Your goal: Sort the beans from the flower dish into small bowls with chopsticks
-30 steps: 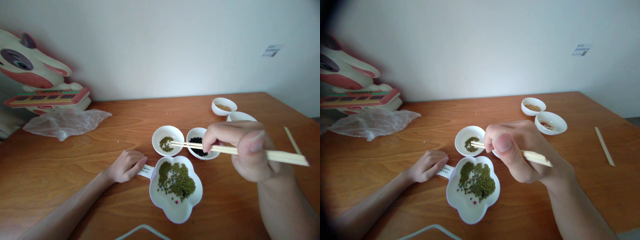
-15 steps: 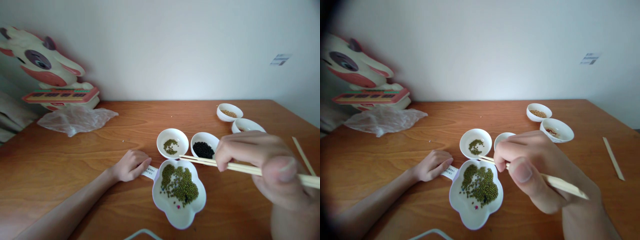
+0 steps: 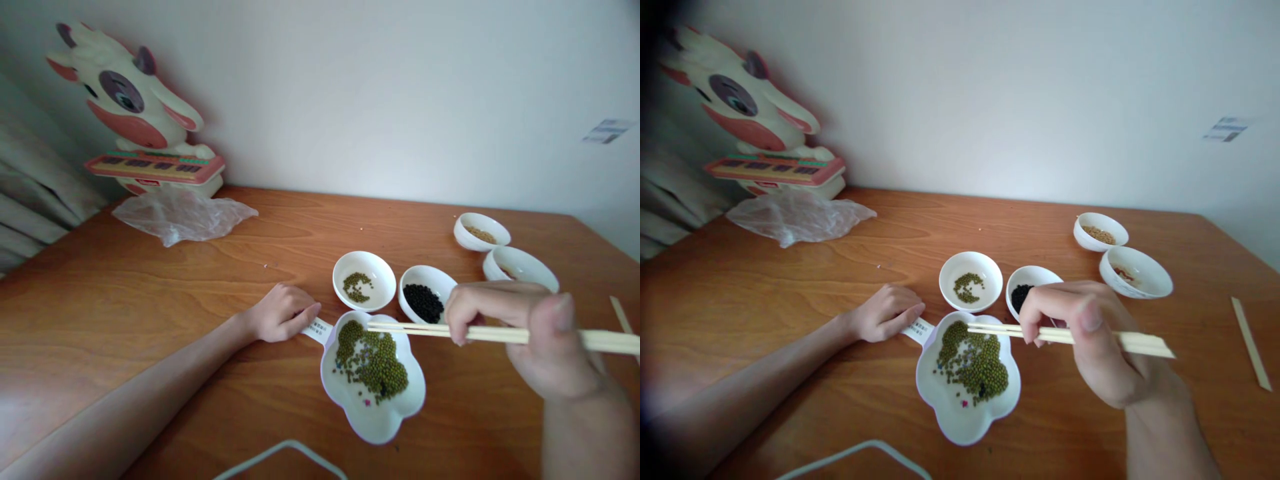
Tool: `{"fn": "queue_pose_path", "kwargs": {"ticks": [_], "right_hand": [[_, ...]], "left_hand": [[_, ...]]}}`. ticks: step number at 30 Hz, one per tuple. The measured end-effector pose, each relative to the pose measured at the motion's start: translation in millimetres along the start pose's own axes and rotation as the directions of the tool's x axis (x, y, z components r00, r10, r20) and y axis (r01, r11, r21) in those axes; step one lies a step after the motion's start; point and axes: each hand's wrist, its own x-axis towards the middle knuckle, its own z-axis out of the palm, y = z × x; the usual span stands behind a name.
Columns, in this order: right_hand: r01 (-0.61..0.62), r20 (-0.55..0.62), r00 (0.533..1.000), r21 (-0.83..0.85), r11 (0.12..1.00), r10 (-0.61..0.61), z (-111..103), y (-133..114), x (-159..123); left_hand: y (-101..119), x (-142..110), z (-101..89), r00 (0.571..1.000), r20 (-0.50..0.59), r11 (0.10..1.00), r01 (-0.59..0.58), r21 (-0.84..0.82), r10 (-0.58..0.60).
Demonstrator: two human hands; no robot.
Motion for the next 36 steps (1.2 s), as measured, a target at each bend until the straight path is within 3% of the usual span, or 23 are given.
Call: {"fn": "queue_pose_path", "kwargs": {"ticks": [9, 13, 19, 26, 32, 36], "right_hand": [[0.018, -0.253, 0.963, 0.393, 0.919, 0.090, 41.8, 63.2, -43.4], [0.012, -0.272, 0.953, 0.466, 0.885, 0.131, 43.2, 71.6, -43.7], [0.076, -0.335, 0.937, 0.462, 0.884, 0.095, 44.7, 69.8, -44.9], [0.061, -0.301, 0.951, 0.427, 0.902, 0.078, 47.5, 66.0, -31.4], [0.010, -0.172, 0.983, 0.379, 0.925, 0.059, 35.9, 64.8, -9.3], [0.028, -0.185, 0.981, 0.401, 0.916, 0.051, 27.1, 66.7, -8.2]], "left_hand": [[-1.9, 2.5, 0.9, 0.999, 0.009, 0.999, 0.042, -0.029, -0.042], [0.6, 4.7, -0.7, 0.997, -0.005, 0.996, 0.080, -0.036, -0.080], [2.5, 7.9, -7.8, 0.996, -0.001, 0.993, 0.092, -0.072, -0.093], [-3.9, 9.6, -4.3, 0.971, -0.076, 0.970, 0.221, -0.098, -0.228], [-3.6, 11.6, -0.3, 0.944, -0.148, 0.955, 0.286, -0.078, -0.295], [-1.0, 14.2, -0.6, 0.932, -0.184, 0.950, 0.306, -0.062, -0.312]]}}
